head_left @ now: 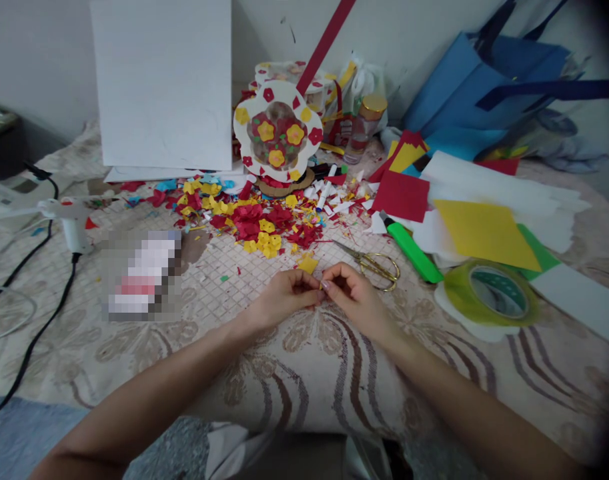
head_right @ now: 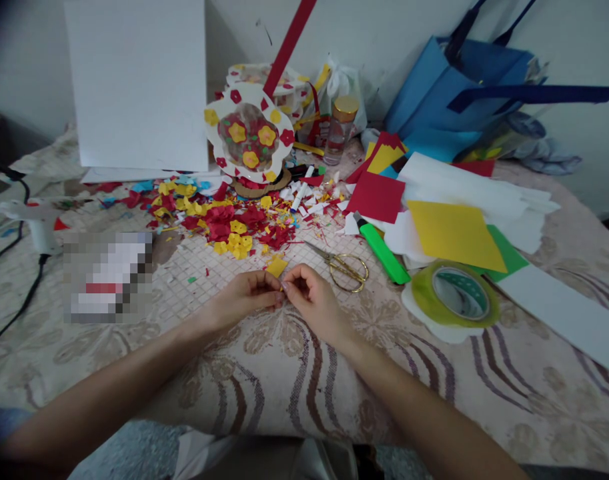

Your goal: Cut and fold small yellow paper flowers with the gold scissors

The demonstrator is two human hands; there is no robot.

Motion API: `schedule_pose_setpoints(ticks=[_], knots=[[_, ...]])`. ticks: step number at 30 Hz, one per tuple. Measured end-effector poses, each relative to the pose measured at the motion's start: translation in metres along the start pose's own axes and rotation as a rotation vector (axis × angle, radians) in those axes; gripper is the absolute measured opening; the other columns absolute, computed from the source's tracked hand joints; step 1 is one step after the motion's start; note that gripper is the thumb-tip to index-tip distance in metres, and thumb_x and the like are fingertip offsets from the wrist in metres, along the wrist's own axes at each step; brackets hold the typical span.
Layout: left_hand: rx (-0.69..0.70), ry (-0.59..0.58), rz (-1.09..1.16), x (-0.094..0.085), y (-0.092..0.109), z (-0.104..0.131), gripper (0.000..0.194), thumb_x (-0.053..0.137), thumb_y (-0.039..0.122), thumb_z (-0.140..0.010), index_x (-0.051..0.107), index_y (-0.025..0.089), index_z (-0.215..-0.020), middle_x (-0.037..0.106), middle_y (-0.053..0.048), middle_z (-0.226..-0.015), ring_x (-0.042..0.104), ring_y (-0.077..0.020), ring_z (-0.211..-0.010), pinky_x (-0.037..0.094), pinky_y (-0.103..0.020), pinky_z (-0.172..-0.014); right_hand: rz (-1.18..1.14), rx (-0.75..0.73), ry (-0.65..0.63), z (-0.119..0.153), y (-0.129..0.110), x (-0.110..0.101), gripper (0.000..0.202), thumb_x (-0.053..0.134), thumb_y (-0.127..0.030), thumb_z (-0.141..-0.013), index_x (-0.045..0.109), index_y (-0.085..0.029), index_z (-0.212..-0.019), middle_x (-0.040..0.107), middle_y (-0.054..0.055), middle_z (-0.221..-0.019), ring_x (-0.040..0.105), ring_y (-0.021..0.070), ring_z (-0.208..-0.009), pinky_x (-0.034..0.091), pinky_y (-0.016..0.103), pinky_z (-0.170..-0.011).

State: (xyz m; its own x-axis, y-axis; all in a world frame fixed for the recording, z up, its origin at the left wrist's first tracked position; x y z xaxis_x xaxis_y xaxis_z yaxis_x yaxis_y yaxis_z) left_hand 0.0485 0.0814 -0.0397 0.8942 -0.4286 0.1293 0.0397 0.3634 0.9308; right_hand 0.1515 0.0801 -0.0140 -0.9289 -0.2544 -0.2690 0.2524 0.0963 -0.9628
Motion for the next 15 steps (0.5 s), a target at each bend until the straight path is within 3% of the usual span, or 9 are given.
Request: schedule_pose_setpoints(ticks=[5, 15], knots=[[0.021, 0.084, -0.034, -0.0047, -0.0035, -0.0007, 0.012, 0.065, 0.022, -0.068, 0.058, 0.013, -0.073, 0.060, 0.001, -0.062, 0.053, -0.0090, -0.055, 0.042, -0.023, -0.056, 0.010, 0.005, 0.058, 0.0019, -0.0013, 0.0003, 0.003, 0.050, -0.021, -0.086, 0.051, -0.019, -0.085, 0.056, 0.002, -0.080, 0.054, 0.0146, -0.073, 0.045, 0.027, -0.065], [0.020, 0.141, 0.031, -0.0062, -0.0054, 0.0024, 0.010, 0.064, 0.020, -0.068, 0.058, 0.013, -0.072, 0.061, 0.001, -0.061, 0.053, -0.0092, -0.055, 0.043, -0.023, -0.058, 0.003, 0.003, 0.087, 0.0013, 0.0038, 0.0011, 0.003, 0.049, -0.022, -0.086, 0.049, -0.021, -0.084, 0.055, 0.001, -0.078, 0.055, 0.0150, -0.072, 0.046, 0.028, -0.066]])
Point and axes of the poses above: each hand's wrist, its own z-axis away from the middle knuckle, its own x-axis out of the palm, y = z × x, the point moved 9 cm from there along -z, towards the middle knuckle
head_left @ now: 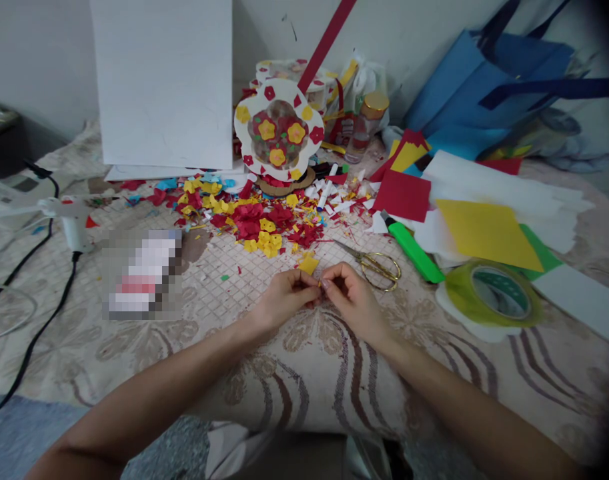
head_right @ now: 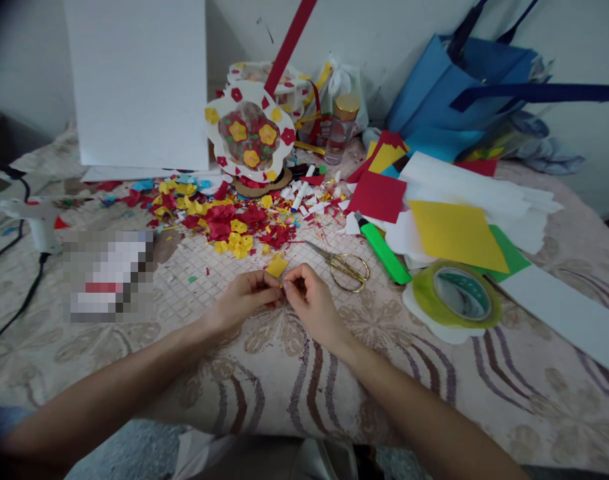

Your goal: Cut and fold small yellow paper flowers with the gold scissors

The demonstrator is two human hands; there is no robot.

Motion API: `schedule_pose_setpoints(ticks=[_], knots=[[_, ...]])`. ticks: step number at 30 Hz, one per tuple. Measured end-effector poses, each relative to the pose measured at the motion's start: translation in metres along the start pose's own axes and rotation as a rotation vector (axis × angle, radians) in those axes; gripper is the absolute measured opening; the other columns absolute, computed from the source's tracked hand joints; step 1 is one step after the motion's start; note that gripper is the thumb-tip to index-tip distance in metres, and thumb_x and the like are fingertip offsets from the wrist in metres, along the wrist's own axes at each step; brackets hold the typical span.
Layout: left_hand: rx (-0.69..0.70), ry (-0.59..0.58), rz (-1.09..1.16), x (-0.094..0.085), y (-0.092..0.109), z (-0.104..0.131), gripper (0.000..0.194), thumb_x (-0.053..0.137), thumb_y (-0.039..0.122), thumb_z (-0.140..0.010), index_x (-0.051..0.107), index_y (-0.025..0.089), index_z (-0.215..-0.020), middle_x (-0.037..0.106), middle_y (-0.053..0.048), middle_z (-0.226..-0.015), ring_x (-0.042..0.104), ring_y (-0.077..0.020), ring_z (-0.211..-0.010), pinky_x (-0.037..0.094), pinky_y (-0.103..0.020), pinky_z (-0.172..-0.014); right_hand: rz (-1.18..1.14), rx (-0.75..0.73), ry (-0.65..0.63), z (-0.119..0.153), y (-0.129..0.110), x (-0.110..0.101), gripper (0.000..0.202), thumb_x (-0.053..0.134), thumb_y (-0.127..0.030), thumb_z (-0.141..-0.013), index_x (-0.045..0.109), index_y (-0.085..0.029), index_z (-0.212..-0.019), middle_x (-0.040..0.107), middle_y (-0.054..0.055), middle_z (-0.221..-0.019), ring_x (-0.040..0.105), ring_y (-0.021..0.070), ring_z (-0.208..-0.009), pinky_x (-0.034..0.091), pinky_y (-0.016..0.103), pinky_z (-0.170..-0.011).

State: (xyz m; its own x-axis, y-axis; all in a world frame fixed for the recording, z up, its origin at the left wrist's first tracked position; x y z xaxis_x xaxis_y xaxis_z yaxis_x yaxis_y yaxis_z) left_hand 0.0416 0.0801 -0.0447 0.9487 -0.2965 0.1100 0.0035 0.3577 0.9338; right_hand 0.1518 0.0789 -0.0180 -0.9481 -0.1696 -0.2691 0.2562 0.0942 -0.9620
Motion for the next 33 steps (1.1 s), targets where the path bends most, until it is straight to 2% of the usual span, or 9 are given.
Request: schedule_pose_setpoints(ticks=[8, 14, 19, 23, 27, 30, 33], knots=[[0.007, 0.002, 0.015, 0.001, 0.002, 0.000, 0.011, 0.066, 0.022, -0.068, 0.060, 0.013, -0.073, 0.061, 0.000, -0.061, 0.054, -0.0098, -0.056, 0.043, -0.024, -0.059, -0.046, 0.010, -0.001, 0.000, 0.001, 0.000, 0.007, 0.052, -0.026, -0.086, 0.049, -0.021, -0.082, 0.055, 0.001, -0.077, 0.055, 0.0145, -0.071, 0.047, 0.028, -0.065], [-0.006, 0.020, 0.083, 0.000, 0.003, 0.002, 0.011, 0.066, 0.021, -0.068, 0.059, 0.013, -0.071, 0.061, 0.001, -0.061, 0.054, -0.0092, -0.055, 0.043, -0.023, -0.058, -0.190, 0.071, -0.065, -0.003, 0.000, 0.000, 0.019, 0.045, -0.038, -0.091, 0.052, -0.020, -0.094, 0.055, -0.001, -0.071, 0.054, 0.0132, -0.066, 0.047, 0.027, -0.063], [-0.009, -0.004, 0.056, 0.001, 0.003, 0.002, 0.009, 0.066, 0.020, -0.068, 0.061, 0.013, -0.071, 0.061, 0.001, -0.059, 0.053, -0.0089, -0.054, 0.042, -0.022, -0.057, -0.130, 0.065, -0.103, -0.003, -0.005, 0.001, 0.018, 0.059, -0.036, -0.083, 0.054, -0.019, -0.082, 0.057, 0.000, -0.075, 0.054, 0.0129, -0.068, 0.044, 0.025, -0.062], [-0.040, -0.038, 0.068, 0.004, 0.000, 0.002, 0.010, 0.067, 0.020, -0.067, 0.063, 0.012, -0.071, 0.061, 0.000, -0.059, 0.053, -0.0091, -0.053, 0.042, -0.023, -0.057, -0.113, 0.089, -0.082, -0.002, 0.002, 0.000, 0.019, 0.054, -0.036, -0.086, 0.053, -0.019, -0.078, 0.053, -0.002, -0.069, 0.050, 0.0115, -0.062, 0.040, 0.023, -0.057], [-0.082, -0.034, 0.136, 0.004, -0.003, 0.002, 0.011, 0.068, 0.021, -0.067, 0.063, 0.013, -0.070, 0.061, 0.000, -0.061, 0.054, -0.0091, -0.055, 0.042, -0.022, -0.057, -0.144, 0.113, -0.154, -0.003, 0.006, 0.003, 0.023, 0.048, -0.040, -0.089, 0.055, -0.019, -0.080, 0.054, -0.002, -0.065, 0.050, 0.0119, -0.058, 0.041, 0.024, -0.056], [-0.078, -0.042, 0.136, 0.004, -0.004, 0.001, 0.013, 0.068, 0.023, -0.067, 0.061, 0.013, -0.070, 0.061, 0.000, -0.061, 0.053, -0.0089, -0.054, 0.042, -0.023, -0.057, -0.125, 0.141, -0.187, -0.003, 0.007, 0.003, 0.021, 0.051, -0.039, -0.087, 0.054, -0.019, -0.080, 0.054, -0.002, -0.065, 0.050, 0.0118, -0.057, 0.041, 0.024, -0.055], [-0.047, -0.103, 0.073, 0.008, -0.002, 0.000, 0.020, 0.070, 0.029, -0.067, 0.060, 0.013, -0.072, 0.060, 0.000, -0.061, 0.053, -0.0092, -0.055, 0.042, -0.023, -0.058, -0.052, 0.144, -0.150, -0.003, 0.007, -0.001, 0.019, 0.055, -0.036, -0.084, 0.051, -0.019, -0.075, 0.048, -0.004, -0.063, 0.044, 0.0107, -0.054, 0.036, 0.023, -0.049]])
Point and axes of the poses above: each hand's wrist, its own z-axis away from the middle knuckle, its own x-axis out of the palm, y = z × x, the point moved 9 cm from there along -z, towards the middle knuckle
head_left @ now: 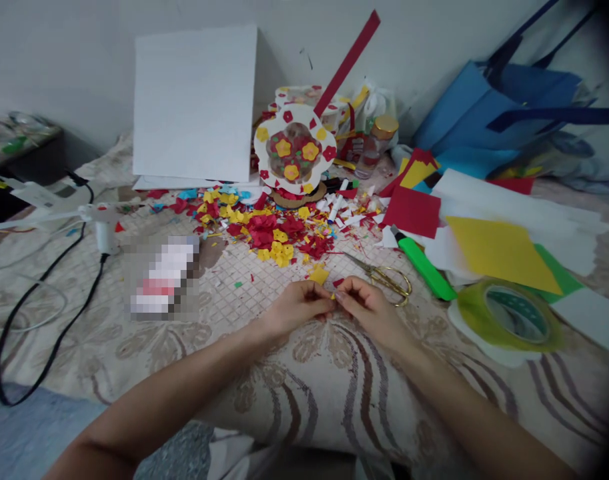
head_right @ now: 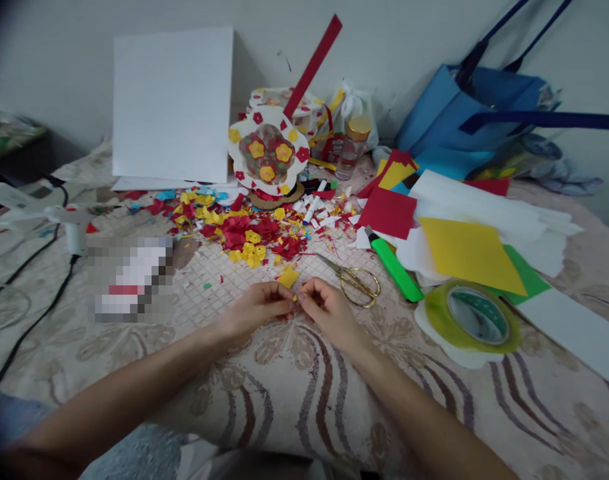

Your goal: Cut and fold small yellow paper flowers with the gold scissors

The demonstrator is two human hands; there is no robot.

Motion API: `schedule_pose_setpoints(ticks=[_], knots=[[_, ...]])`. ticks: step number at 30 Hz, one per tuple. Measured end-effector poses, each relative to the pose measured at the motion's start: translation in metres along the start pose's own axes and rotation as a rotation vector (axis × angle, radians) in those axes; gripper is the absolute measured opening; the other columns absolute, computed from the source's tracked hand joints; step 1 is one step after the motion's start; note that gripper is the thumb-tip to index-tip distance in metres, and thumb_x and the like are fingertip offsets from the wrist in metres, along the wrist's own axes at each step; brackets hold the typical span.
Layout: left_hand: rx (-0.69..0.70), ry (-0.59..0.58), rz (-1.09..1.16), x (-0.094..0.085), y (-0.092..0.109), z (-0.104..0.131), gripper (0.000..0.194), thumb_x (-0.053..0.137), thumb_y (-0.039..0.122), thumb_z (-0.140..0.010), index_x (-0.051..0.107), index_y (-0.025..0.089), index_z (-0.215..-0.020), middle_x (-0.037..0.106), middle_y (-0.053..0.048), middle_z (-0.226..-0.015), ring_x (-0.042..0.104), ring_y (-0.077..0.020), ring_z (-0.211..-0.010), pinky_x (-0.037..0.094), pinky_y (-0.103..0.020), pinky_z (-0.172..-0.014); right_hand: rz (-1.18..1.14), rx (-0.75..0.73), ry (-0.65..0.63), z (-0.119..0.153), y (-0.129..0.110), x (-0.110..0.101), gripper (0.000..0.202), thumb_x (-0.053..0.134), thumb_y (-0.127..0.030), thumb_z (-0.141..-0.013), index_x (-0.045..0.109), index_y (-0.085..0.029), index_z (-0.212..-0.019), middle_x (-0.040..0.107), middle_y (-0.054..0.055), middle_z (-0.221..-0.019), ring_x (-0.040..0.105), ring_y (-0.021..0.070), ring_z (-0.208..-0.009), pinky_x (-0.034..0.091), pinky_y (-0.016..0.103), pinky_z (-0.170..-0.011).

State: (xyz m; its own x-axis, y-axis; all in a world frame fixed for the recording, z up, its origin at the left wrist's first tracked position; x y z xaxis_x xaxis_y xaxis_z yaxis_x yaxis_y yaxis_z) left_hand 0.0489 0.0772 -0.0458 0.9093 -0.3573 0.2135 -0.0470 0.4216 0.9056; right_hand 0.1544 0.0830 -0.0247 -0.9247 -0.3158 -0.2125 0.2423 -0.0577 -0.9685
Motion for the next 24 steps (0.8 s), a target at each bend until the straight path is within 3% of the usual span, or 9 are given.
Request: schedule_pose_setpoints(ticks=[2, 5, 9, 13, 17, 24], knots=[[0.035, -0.041, -0.060, 0.002, 0.002, 0.000, 0.027, 0.069, 0.037, -0.069, 0.058, 0.012, -0.073, 0.059, 0.000, -0.061, 0.053, -0.0094, -0.055, 0.041, -0.024, -0.057, 0.033, -0.013, -0.010, 0.001, -0.001, 0.001, 0.020, 0.055, -0.035, -0.084, 0.049, -0.020, -0.072, 0.045, -0.004, -0.062, 0.042, 0.0108, -0.054, 0.033, 0.023, -0.049], [0.108, -0.080, -0.070, 0.003, 0.007, 0.000, 0.036, 0.066, 0.047, -0.071, 0.054, 0.013, -0.070, 0.057, 0.000, -0.061, 0.051, -0.0088, -0.054, 0.040, -0.023, -0.055, -0.008, -0.016, -0.123, 0.002, -0.001, 0.009, 0.022, 0.050, -0.038, -0.088, 0.050, -0.020, -0.075, 0.047, -0.003, -0.063, 0.044, 0.0113, -0.055, 0.035, 0.024, -0.050], [0.167, -0.103, -0.034, 0.004, 0.012, 0.001, 0.036, 0.064, 0.048, -0.072, 0.052, 0.014, -0.070, 0.055, 0.001, -0.064, 0.049, -0.0081, -0.055, 0.038, -0.022, -0.054, -0.051, -0.026, -0.200, 0.005, 0.001, 0.014, 0.028, 0.041, -0.042, -0.093, 0.052, -0.020, -0.078, 0.052, -0.001, -0.065, 0.050, 0.0126, -0.059, 0.040, 0.025, -0.056], [0.148, -0.089, -0.059, 0.005, 0.010, 0.001, 0.028, 0.062, 0.040, -0.075, 0.052, 0.014, -0.068, 0.052, 0.002, -0.059, 0.048, -0.0077, -0.054, 0.037, -0.022, -0.053, -0.053, -0.001, -0.207, 0.006, 0.007, 0.015, 0.022, 0.050, -0.041, -0.089, 0.050, -0.020, -0.080, 0.049, -0.003, -0.065, 0.046, 0.0114, -0.057, 0.037, 0.024, -0.052], [0.097, -0.106, -0.043, 0.007, 0.006, 0.001, 0.025, 0.061, 0.037, -0.074, 0.052, 0.014, -0.067, 0.054, 0.002, -0.060, 0.050, -0.0080, -0.053, 0.040, -0.023, -0.055, -0.007, -0.022, -0.221, 0.007, 0.005, 0.016, 0.022, 0.047, -0.038, -0.091, 0.050, -0.019, -0.080, 0.044, -0.004, -0.065, 0.041, 0.0103, -0.058, 0.034, 0.023, -0.053], [0.113, -0.168, -0.100, 0.010, 0.008, 0.002, 0.037, 0.058, 0.051, -0.076, 0.051, 0.015, -0.071, 0.053, 0.003, -0.058, 0.050, -0.0089, -0.052, 0.040, -0.023, -0.053, -0.040, -0.021, -0.258, 0.010, -0.001, 0.017, 0.021, 0.046, -0.037, -0.092, 0.049, -0.019, -0.081, 0.045, -0.003, -0.068, 0.040, 0.0099, -0.058, 0.032, 0.023, -0.053]])
Point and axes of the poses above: each hand's wrist, its own z-axis away from the middle knuckle, its own x-axis out of the palm, y = z × x, the point moved 9 cm from there along -z, towards the middle knuckle
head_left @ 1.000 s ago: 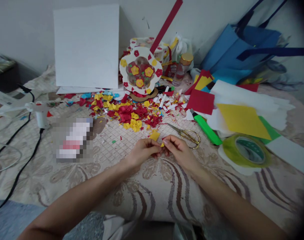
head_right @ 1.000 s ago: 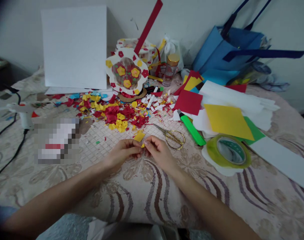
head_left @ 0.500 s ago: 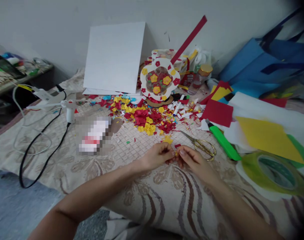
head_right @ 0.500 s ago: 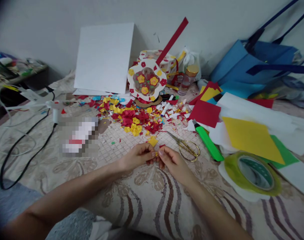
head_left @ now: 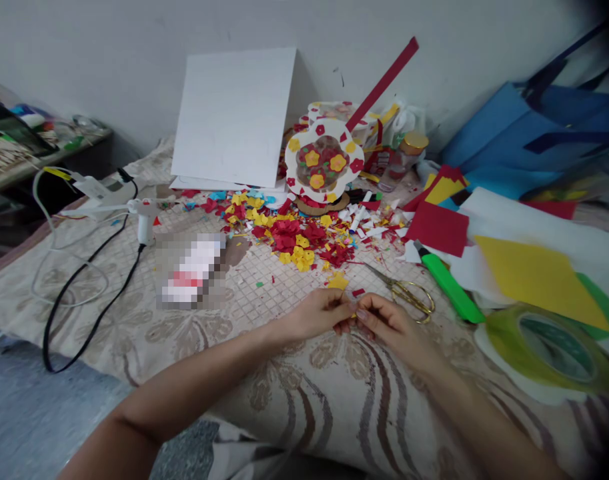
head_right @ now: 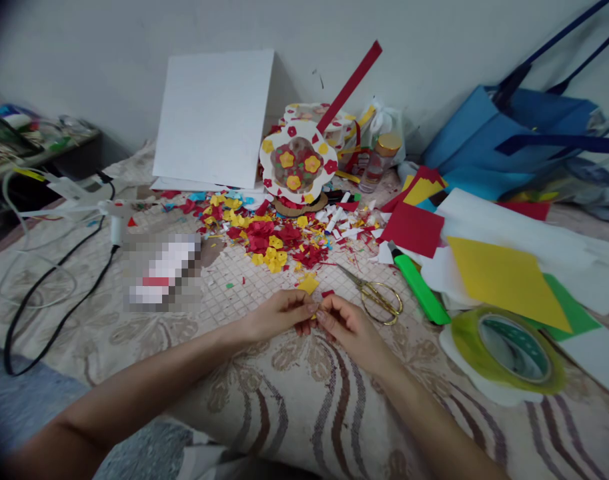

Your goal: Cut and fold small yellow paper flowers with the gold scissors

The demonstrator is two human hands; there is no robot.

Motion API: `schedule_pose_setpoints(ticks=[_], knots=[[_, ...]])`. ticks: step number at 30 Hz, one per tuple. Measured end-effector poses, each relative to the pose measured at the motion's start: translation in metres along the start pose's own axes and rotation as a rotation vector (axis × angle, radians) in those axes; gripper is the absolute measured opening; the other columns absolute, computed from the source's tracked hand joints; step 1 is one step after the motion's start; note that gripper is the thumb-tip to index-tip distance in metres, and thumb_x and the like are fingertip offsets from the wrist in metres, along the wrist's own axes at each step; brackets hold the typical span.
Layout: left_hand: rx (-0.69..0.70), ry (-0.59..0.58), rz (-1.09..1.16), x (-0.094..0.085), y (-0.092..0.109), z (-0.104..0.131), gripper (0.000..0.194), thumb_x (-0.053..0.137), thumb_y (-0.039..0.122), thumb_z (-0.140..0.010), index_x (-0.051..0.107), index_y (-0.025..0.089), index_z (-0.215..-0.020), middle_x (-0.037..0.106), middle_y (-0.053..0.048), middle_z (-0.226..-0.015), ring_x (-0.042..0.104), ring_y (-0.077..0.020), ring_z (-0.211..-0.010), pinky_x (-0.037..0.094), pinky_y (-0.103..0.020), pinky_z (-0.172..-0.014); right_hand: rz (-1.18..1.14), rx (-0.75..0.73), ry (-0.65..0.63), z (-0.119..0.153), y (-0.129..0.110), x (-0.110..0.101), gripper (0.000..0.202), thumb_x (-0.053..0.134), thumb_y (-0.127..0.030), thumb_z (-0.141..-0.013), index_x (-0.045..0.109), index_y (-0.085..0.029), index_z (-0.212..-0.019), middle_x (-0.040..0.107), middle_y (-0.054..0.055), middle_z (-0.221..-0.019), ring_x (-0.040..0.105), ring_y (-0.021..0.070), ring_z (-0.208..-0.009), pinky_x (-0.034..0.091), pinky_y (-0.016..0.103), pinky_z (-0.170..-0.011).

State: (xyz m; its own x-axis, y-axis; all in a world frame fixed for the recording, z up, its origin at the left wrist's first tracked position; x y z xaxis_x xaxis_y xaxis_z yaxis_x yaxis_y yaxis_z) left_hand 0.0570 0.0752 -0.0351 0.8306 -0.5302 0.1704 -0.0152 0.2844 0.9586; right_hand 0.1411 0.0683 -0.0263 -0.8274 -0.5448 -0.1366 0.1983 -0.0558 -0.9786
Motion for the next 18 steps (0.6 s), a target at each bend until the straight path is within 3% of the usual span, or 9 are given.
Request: schedule_pose_setpoints(ticks=[8, 18], knots=[[0.052, -0.026, -0.029, -0.0010, 0.0081, 0.0006, 0.044, 0.062, 0.058, -0.070, 0.051, 0.015, -0.070, 0.053, 0.002, -0.061, 0.049, -0.0083, -0.053, 0.039, -0.023, -0.053, -0.015, -0.002, -0.040, -0.0014, -0.0049, 0.0044, 0.024, 0.042, -0.039, -0.093, 0.050, -0.019, -0.083, 0.049, -0.002, -0.072, 0.045, 0.0110, -0.061, 0.037, 0.024, -0.057], [0.018, -0.005, -0.028, -0.0004, 0.0063, 0.0023, 0.028, 0.061, 0.041, -0.076, 0.052, 0.015, -0.069, 0.049, 0.004, -0.057, 0.047, -0.0079, -0.053, 0.036, -0.021, -0.053, 0.063, 0.020, -0.009, -0.0002, 0.0039, 0.0001, 0.021, 0.047, -0.037, -0.092, 0.049, -0.020, -0.080, 0.044, -0.004, -0.068, 0.042, 0.0103, -0.060, 0.034, 0.023, -0.056]])
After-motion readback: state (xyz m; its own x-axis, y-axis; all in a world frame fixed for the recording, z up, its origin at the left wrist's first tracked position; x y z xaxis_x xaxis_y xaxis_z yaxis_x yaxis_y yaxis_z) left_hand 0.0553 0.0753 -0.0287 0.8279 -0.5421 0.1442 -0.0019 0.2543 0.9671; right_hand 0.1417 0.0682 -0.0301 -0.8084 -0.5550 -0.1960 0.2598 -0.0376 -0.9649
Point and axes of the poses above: each hand's wrist, its own z-axis away from the middle knuckle, its own x-axis out of the palm, y = z × x, the point moved 9 cm from there along -z, towards the middle knuckle
